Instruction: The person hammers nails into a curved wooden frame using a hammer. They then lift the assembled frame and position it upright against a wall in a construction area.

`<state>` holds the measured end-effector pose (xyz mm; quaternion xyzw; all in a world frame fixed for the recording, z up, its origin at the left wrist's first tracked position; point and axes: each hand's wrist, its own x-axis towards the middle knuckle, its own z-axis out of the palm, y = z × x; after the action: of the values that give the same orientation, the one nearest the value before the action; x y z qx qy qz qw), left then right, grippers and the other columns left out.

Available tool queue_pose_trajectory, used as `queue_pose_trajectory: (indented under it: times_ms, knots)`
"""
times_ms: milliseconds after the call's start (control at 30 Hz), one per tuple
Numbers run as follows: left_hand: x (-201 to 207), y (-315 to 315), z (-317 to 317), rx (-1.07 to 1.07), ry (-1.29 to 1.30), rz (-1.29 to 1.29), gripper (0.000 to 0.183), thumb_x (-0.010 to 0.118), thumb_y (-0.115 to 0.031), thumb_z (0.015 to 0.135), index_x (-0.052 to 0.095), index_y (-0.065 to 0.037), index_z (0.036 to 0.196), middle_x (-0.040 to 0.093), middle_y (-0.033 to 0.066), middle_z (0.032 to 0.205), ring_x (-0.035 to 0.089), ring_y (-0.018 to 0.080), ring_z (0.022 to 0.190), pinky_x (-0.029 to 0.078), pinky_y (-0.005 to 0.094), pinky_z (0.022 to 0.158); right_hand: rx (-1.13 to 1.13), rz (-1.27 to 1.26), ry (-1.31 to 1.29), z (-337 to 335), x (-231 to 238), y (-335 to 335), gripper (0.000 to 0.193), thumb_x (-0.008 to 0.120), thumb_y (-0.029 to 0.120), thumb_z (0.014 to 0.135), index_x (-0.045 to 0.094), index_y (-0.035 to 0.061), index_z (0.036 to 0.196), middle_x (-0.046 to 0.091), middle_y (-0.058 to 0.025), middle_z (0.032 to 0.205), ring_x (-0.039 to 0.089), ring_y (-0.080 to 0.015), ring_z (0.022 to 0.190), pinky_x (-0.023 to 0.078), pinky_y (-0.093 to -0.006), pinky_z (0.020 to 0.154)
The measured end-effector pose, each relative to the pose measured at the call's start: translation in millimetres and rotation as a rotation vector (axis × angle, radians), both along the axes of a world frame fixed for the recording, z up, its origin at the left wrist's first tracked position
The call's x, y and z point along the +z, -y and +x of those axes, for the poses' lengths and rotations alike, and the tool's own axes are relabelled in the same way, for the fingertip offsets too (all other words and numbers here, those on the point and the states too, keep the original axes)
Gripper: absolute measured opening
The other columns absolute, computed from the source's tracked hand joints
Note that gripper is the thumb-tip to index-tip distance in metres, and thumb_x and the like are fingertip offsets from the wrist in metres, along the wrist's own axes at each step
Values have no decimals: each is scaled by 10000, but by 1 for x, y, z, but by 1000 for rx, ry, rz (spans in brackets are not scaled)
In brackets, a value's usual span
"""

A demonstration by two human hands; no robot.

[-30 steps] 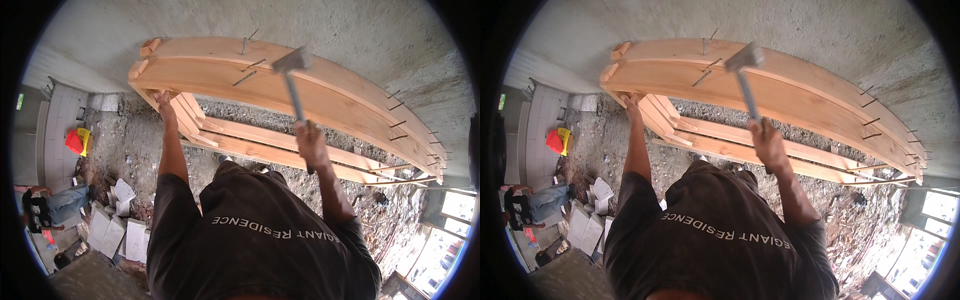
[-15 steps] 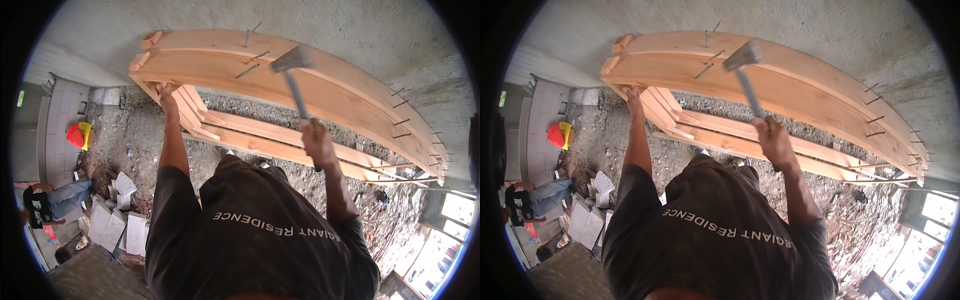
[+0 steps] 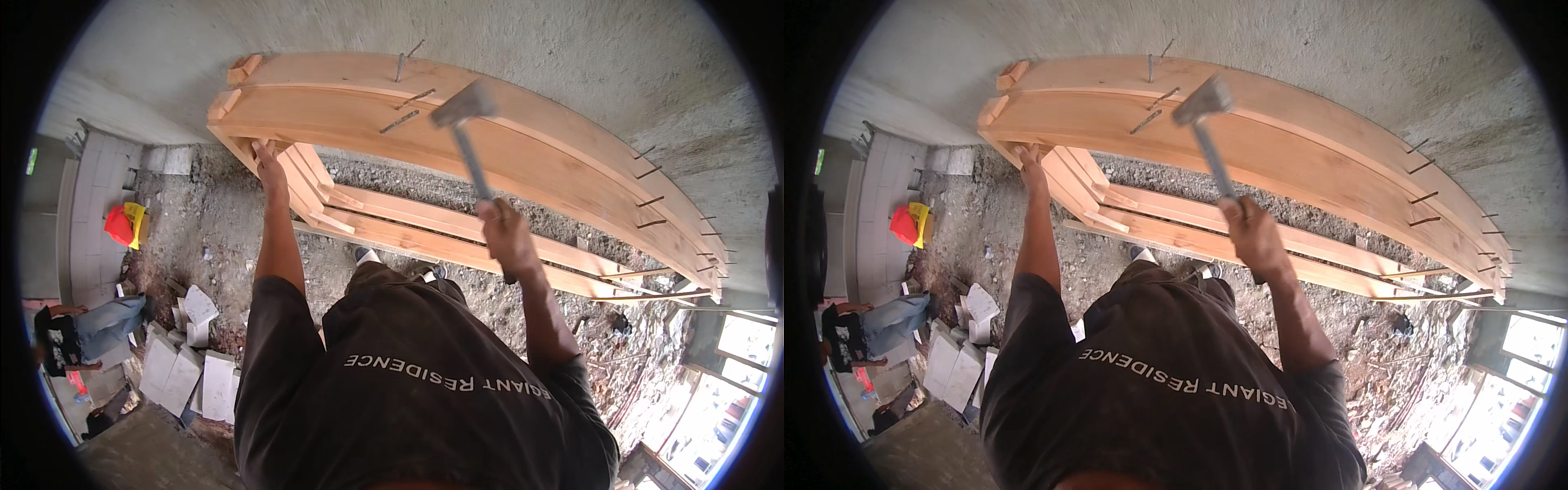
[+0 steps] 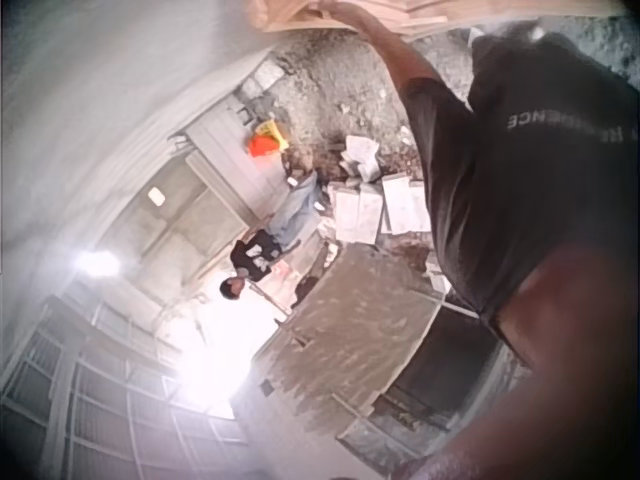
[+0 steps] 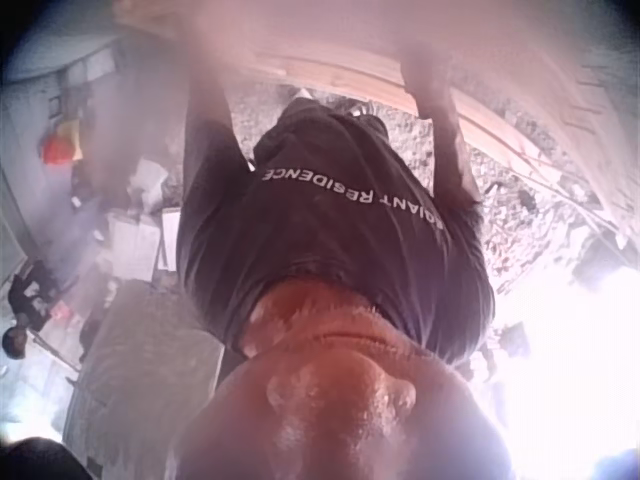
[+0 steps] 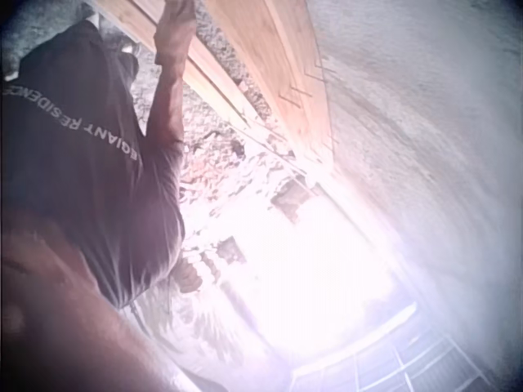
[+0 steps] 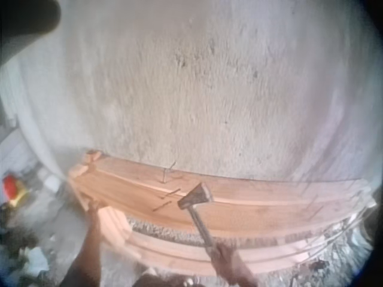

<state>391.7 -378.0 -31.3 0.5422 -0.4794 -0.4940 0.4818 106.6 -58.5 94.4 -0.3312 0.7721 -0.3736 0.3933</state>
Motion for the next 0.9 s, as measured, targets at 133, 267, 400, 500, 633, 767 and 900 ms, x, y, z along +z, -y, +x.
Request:
queue_pose_trajectory:
  times_ms: [133, 267, 400, 500, 633, 767, 900]
  knots:
    - [11, -8, -2, -3, 27, 14, 893, 202, -662, 863, 257, 90, 1341, 289, 208, 1404, 247, 298, 1325, 181, 338, 1079, -321, -683, -76, -41, 53, -3, 362, 383, 385, 941, 516, 71, 821, 424, 32, 514, 406, -58, 396, 313, -233, 322]
    - [20, -10, -14, 12, 28, 34, 893, 207, -664, 862, 258, 86, 1343, 296, 209, 1400, 246, 291, 1327, 172, 344, 1081, -477, -1188, 101, -28, 61, 23, 446, 288, 429, 953, 461, 97, 711, 427, -11, 492, 410, -108, 383, 362, -262, 356]
    - [1, 8, -2, 5, 28, 32, 889, 215, -668, 859, 326, 87, 1315, 324, 228, 1377, 331, 295, 1277, 247, 355, 1048, 62, -53, -199, 17, -27, 17, 460, 449, 422, 908, 525, -27, 840, 545, -150, 599, 566, -252, 536, 433, -387, 523]
    - [-3, 6, -2, 50, 31, -25, 882, 222, -664, 862, 340, 89, 1307, 351, 237, 1356, 347, 314, 1261, 264, 356, 1039, -50, -166, -42, -11, 19, 1, 484, 422, 462, 913, 513, 0, 805, 499, -58, 554, 506, -164, 466, 394, -318, 422]
    - [-6, 4, -4, 51, 32, -71, 860, 217, -650, 869, 274, 64, 1345, 312, 223, 1387, 299, 317, 1297, 216, 350, 1064, -348, -829, -36, -52, 74, 0, 471, 309, 492, 934, 467, 77, 776, 427, 9, 515, 413, -91, 384, 351, -239, 328]
    - [14, -6, -17, 40, 71, -5, 858, 215, -649, 870, 215, 49, 1371, 296, 213, 1400, 292, 314, 1302, 203, 348, 1069, -458, -1042, -91, -27, 31, 25, 455, 307, 488, 937, 449, 100, 747, 420, -14, 517, 397, -105, 373, 348, -257, 342]
    - [3, 5, -6, 9, 67, -29, 850, 230, -662, 860, 177, -7, 1399, 292, 215, 1401, 285, 321, 1303, 201, 348, 1070, 142, -51, -21, 16, -15, 8, 450, 419, 411, 926, 495, -2, 765, 459, -56, 558, 465, -136, 474, 383, -309, 432]
